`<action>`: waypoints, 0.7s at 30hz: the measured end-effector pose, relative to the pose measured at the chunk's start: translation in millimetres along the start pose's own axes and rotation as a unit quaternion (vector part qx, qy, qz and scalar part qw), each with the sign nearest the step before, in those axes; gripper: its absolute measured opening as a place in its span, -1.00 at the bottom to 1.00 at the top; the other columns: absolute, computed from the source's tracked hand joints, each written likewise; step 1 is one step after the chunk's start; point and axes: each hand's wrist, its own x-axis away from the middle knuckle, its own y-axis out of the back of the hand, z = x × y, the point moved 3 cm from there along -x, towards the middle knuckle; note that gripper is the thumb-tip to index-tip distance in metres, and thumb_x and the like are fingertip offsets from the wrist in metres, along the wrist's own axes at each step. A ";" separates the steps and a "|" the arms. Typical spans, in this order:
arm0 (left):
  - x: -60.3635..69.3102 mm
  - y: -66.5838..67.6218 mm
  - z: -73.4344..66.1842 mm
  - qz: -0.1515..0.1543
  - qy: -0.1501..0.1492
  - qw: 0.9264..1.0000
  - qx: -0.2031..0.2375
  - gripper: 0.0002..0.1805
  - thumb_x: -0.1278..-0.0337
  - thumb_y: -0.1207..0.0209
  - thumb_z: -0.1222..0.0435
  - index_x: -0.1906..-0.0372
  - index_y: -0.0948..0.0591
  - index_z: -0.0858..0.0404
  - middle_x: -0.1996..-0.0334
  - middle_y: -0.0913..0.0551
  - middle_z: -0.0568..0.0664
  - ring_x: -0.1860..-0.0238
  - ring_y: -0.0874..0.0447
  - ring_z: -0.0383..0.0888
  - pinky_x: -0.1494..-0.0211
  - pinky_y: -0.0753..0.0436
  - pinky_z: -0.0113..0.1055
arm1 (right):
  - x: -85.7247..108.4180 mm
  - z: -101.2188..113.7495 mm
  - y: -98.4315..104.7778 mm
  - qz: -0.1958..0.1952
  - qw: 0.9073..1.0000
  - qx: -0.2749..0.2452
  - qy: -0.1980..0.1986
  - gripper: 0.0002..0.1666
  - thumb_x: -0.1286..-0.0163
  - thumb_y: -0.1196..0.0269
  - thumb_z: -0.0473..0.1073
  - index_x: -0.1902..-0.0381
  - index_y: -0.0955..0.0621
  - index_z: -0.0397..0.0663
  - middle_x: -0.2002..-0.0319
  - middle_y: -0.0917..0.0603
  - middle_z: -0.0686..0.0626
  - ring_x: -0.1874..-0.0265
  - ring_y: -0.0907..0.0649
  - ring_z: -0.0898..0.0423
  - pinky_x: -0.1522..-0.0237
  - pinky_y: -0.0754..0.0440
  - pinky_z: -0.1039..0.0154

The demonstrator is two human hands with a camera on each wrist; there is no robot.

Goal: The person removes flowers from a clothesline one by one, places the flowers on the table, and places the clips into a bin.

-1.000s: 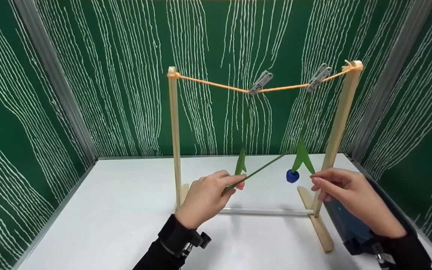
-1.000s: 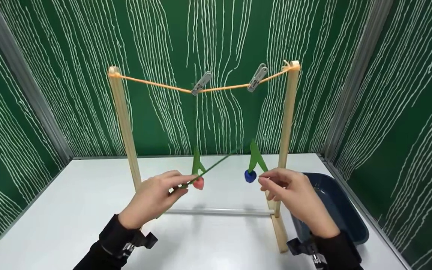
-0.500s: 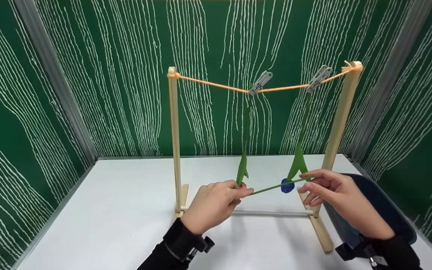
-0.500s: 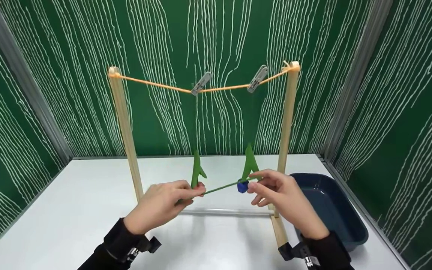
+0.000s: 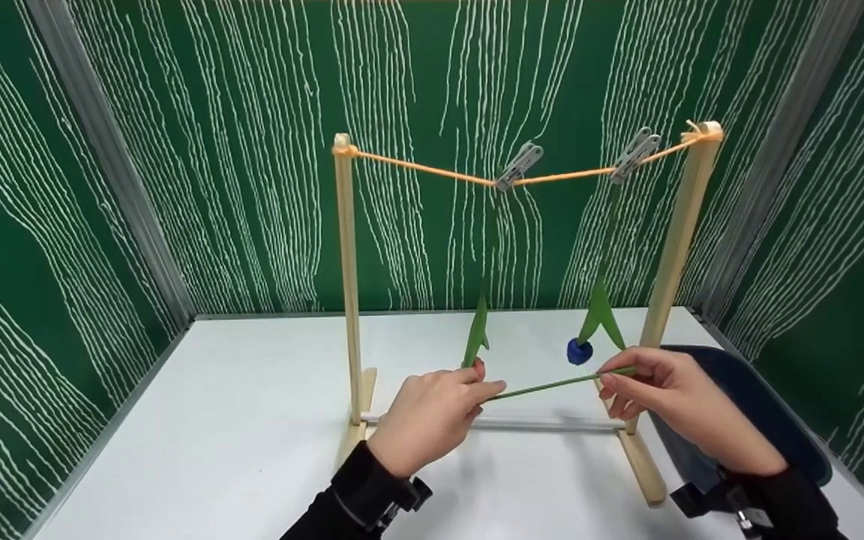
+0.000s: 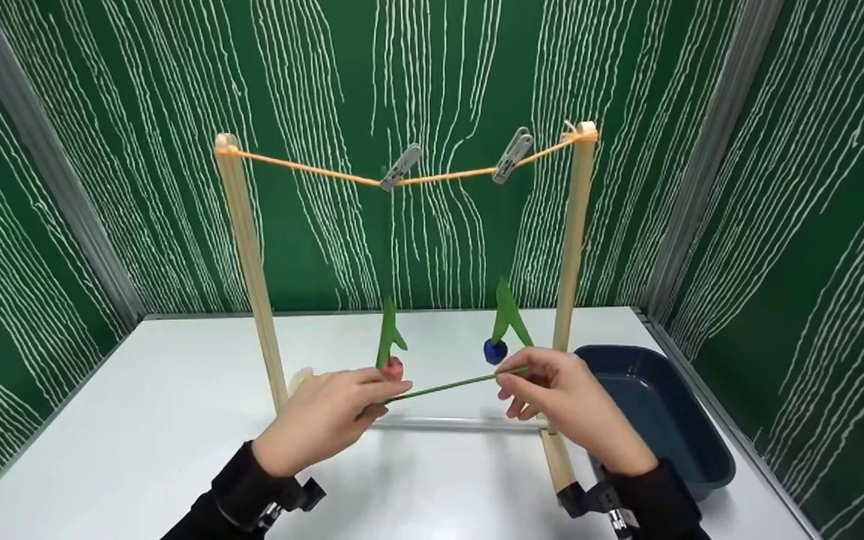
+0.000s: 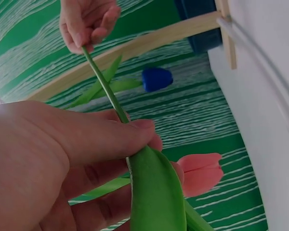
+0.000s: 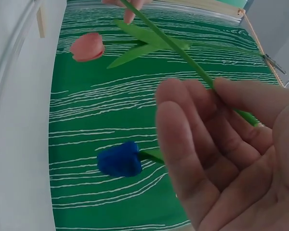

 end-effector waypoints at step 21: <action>4.4 -45.2 -4.2 0.120 -0.008 0.993 0.006 -0.63 0.00 -0.36 0.29 0.06 -0.62 -0.11 0.36 -0.65 -0.25 0.42 -0.62 -0.25 0.51 -0.51 -0.32 | -8.3 -45.8 -10.9 0.151 0.982 0.108 -0.033 -0.82 -0.36 -0.21 -0.08 0.20 -0.60 -0.04 0.47 -0.66 -0.12 0.49 -0.66 -0.04 0.44 -0.65 0.13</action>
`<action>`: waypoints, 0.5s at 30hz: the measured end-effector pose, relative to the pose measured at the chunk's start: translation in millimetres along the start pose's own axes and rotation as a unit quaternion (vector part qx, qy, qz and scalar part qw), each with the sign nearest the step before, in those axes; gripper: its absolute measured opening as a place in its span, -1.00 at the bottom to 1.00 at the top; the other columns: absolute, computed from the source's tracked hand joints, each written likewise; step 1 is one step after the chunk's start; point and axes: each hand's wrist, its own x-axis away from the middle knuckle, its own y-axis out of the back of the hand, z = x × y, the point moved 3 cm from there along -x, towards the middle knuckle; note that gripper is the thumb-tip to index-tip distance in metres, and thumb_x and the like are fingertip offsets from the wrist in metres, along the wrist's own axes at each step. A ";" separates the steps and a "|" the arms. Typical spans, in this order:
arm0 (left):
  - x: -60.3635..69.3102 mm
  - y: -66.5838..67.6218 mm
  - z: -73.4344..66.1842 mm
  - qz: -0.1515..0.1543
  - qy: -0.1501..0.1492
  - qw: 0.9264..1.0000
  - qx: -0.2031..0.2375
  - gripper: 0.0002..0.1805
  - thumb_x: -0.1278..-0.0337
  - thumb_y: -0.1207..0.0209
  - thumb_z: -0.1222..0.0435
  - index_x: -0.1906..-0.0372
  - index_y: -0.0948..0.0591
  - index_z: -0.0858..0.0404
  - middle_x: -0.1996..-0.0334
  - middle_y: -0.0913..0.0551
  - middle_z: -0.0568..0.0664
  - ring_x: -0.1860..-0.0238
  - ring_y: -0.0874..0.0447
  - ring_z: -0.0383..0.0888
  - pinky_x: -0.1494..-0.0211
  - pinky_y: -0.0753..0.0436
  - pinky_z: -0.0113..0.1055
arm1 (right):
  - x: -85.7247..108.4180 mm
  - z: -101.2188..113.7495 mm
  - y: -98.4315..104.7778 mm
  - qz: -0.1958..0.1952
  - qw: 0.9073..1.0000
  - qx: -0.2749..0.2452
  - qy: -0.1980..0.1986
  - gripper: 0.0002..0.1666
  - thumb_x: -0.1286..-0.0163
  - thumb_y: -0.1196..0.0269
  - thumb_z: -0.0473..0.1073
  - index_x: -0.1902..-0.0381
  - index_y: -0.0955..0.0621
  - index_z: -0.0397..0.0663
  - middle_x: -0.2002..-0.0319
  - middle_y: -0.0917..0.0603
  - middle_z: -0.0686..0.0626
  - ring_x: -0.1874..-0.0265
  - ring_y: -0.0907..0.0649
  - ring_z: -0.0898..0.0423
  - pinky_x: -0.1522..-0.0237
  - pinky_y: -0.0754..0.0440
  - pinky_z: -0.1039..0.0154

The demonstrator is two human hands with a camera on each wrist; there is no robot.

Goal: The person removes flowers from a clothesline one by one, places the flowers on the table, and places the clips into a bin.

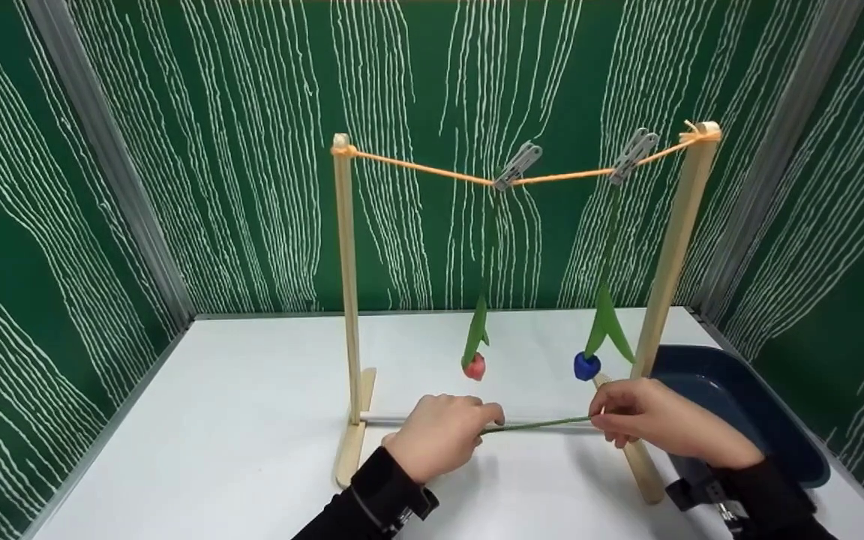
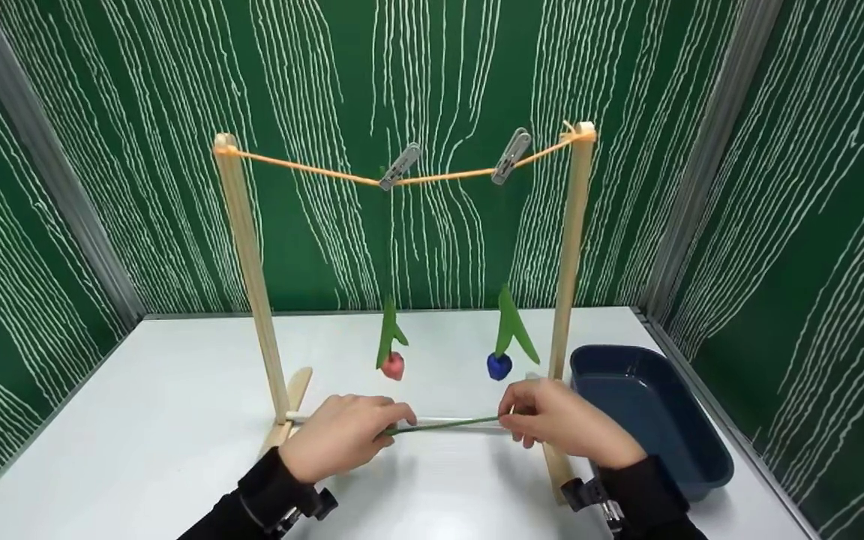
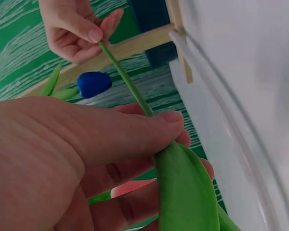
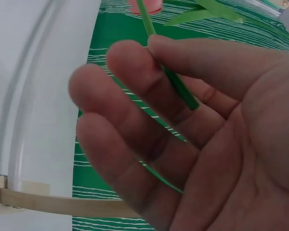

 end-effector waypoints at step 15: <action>-0.8 -30.9 9.4 0.036 0.010 0.999 0.024 -0.71 0.06 -0.31 0.34 0.21 -0.68 -0.08 0.40 -0.66 -0.23 0.39 -0.61 -0.21 0.48 -0.50 -0.26 | -15.0 -28.6 -26.8 0.031 0.995 0.087 -0.022 -0.90 -0.35 -0.22 -0.16 0.27 -0.55 -0.07 0.52 -0.64 0.02 0.53 -0.63 0.05 0.55 -0.56 0.23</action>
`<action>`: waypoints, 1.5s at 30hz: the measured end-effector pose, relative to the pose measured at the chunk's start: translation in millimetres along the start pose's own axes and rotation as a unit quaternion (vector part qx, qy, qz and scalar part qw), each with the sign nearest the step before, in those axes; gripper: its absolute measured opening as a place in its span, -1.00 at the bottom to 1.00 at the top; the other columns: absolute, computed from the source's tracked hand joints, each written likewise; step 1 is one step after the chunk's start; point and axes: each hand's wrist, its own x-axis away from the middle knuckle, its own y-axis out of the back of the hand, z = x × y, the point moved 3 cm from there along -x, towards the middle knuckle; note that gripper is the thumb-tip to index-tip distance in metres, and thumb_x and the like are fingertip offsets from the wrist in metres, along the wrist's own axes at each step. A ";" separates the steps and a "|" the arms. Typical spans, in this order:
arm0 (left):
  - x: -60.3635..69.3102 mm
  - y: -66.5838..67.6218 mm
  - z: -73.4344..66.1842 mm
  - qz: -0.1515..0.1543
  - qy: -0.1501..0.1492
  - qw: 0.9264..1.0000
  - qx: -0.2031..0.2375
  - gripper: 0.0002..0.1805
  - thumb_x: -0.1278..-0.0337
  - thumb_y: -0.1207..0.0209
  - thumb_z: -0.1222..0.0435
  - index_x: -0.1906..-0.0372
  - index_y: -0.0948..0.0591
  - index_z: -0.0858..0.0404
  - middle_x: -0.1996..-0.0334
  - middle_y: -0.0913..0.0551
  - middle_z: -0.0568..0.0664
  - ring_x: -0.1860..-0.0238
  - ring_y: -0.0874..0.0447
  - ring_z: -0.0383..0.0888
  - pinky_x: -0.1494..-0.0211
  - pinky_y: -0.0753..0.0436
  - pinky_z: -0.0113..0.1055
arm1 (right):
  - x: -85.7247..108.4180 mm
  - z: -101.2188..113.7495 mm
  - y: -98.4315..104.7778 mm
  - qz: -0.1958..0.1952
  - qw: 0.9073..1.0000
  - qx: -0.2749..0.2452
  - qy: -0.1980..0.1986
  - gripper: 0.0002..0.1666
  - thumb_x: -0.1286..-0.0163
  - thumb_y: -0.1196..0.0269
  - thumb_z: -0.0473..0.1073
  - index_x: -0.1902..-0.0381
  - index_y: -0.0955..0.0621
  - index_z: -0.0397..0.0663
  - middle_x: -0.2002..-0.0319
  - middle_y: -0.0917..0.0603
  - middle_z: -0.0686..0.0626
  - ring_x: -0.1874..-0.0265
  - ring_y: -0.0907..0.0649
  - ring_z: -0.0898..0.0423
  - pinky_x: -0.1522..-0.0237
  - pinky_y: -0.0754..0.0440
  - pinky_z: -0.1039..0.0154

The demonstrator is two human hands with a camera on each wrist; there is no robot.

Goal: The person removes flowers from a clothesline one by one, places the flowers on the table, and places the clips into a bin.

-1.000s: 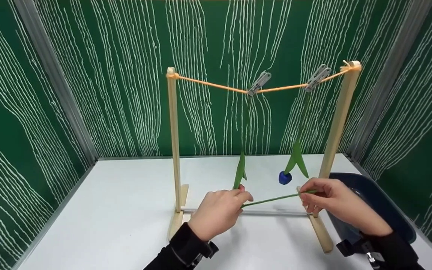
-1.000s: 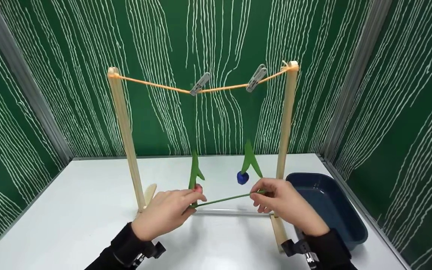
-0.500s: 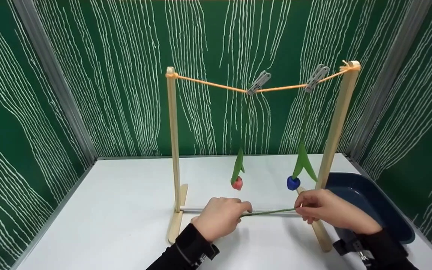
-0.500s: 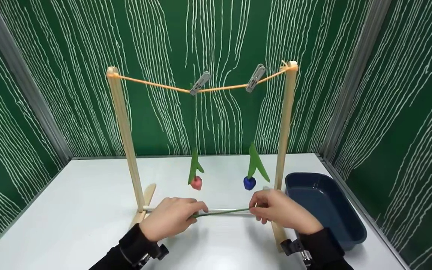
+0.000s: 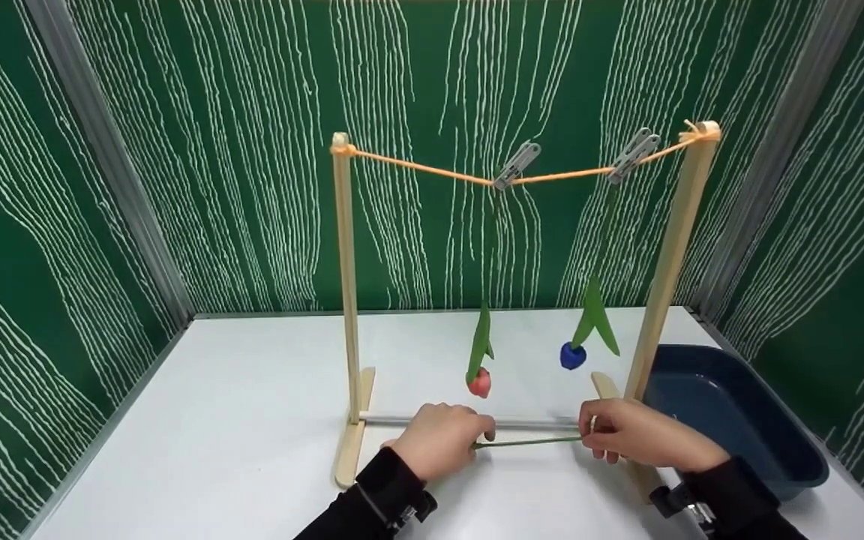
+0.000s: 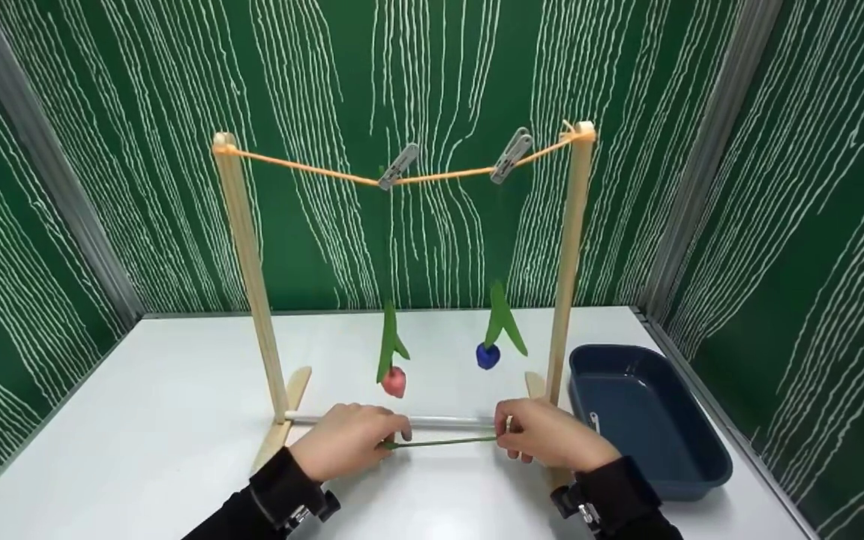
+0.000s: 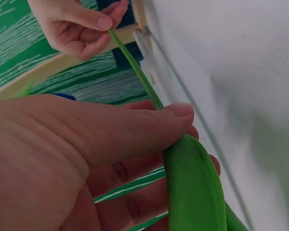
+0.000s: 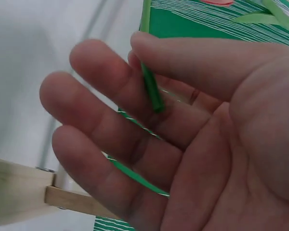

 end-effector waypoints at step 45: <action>1.5 -20.0 8.2 -0.031 0.067 0.997 -0.025 -0.85 0.21 -0.37 0.31 0.48 -0.66 0.00 0.55 -0.56 -0.19 0.51 -0.55 -0.15 0.58 -0.44 -0.21 | -13.6 -11.1 -20.0 -0.114 0.968 0.223 0.031 -0.84 -0.08 -0.31 -0.34 0.43 -0.64 0.07 0.52 -0.55 0.24 0.52 -0.47 0.31 0.47 -0.48 0.29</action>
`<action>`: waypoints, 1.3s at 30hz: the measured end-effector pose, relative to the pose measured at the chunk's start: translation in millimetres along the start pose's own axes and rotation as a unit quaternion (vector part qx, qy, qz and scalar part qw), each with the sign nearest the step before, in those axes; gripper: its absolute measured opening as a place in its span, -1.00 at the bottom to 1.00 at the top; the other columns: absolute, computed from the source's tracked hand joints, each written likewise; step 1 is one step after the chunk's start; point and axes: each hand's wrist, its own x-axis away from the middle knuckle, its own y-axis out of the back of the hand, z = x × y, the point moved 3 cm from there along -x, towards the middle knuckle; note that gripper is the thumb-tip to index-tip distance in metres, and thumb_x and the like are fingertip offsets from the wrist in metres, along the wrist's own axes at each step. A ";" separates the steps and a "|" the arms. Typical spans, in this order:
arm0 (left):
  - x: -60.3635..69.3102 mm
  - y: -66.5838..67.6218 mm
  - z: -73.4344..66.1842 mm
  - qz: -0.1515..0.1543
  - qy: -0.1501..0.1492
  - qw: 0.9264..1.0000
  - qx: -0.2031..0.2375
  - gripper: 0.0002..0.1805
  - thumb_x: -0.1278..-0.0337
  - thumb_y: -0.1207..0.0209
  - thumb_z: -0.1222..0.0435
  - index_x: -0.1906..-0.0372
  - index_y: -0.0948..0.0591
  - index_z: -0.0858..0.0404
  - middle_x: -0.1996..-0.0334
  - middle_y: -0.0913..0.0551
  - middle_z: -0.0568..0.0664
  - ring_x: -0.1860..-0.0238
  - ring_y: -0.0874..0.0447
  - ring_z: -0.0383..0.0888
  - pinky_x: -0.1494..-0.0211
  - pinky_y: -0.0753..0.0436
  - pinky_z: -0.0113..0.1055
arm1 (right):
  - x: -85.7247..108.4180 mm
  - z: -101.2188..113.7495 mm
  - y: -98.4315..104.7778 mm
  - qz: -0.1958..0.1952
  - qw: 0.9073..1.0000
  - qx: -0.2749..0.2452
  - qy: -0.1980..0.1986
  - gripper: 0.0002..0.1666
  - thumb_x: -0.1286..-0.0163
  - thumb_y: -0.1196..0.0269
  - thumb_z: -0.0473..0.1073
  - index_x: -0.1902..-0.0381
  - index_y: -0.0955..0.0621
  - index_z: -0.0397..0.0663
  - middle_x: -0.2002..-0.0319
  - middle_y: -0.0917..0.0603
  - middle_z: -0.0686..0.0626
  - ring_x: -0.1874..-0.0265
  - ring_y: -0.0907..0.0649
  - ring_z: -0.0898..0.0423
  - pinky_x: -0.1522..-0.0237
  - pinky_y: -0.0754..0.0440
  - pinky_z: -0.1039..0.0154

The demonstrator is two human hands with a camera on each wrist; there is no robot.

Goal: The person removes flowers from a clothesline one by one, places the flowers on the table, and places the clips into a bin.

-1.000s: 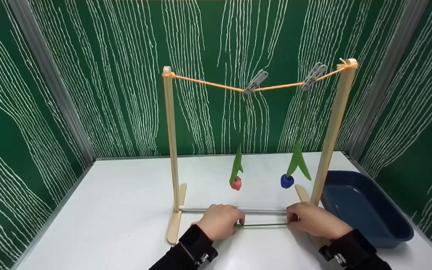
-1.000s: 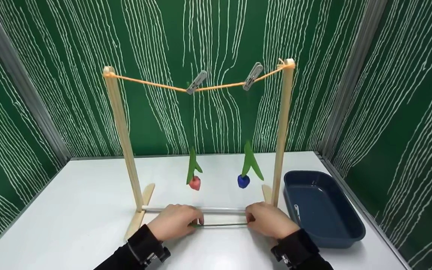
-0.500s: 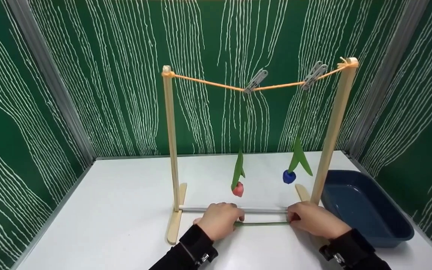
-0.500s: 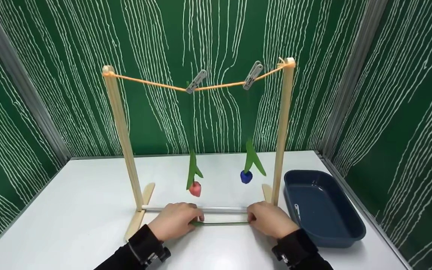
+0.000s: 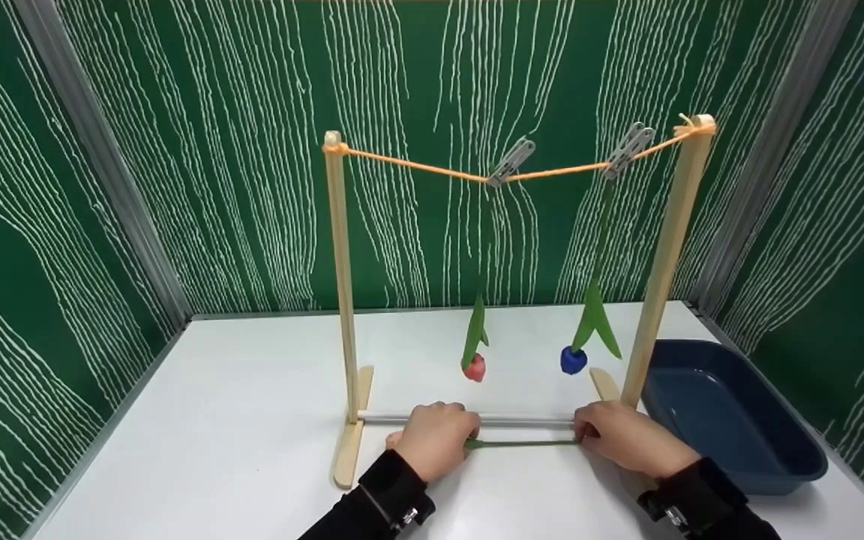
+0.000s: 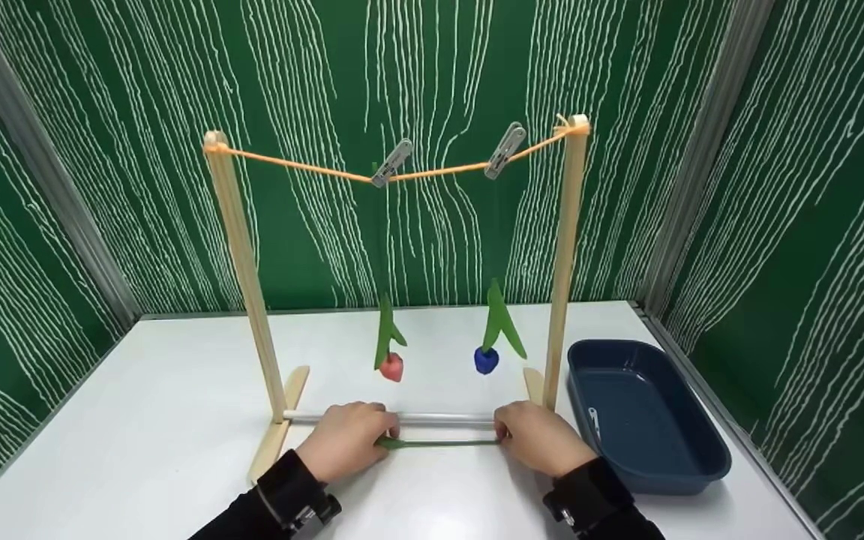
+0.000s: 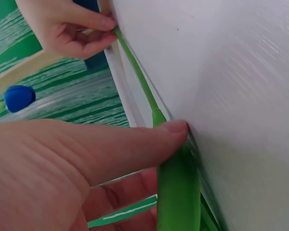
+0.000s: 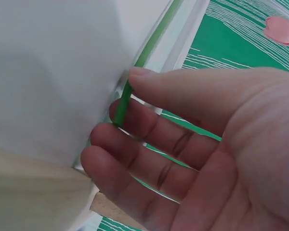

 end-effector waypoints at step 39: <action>-1.7 61.3 29.1 -0.066 0.047 0.994 0.078 -0.84 -0.28 -0.11 0.13 0.33 -0.67 0.02 0.52 -0.55 -0.25 0.50 -0.48 -0.27 0.50 -0.46 -0.34 | 11.7 29.2 46.7 0.065 0.994 -0.085 0.007 -0.93 -0.29 -0.27 -0.01 0.33 -0.63 0.19 0.45 -0.58 0.27 0.47 -0.52 0.30 0.42 -0.49 0.34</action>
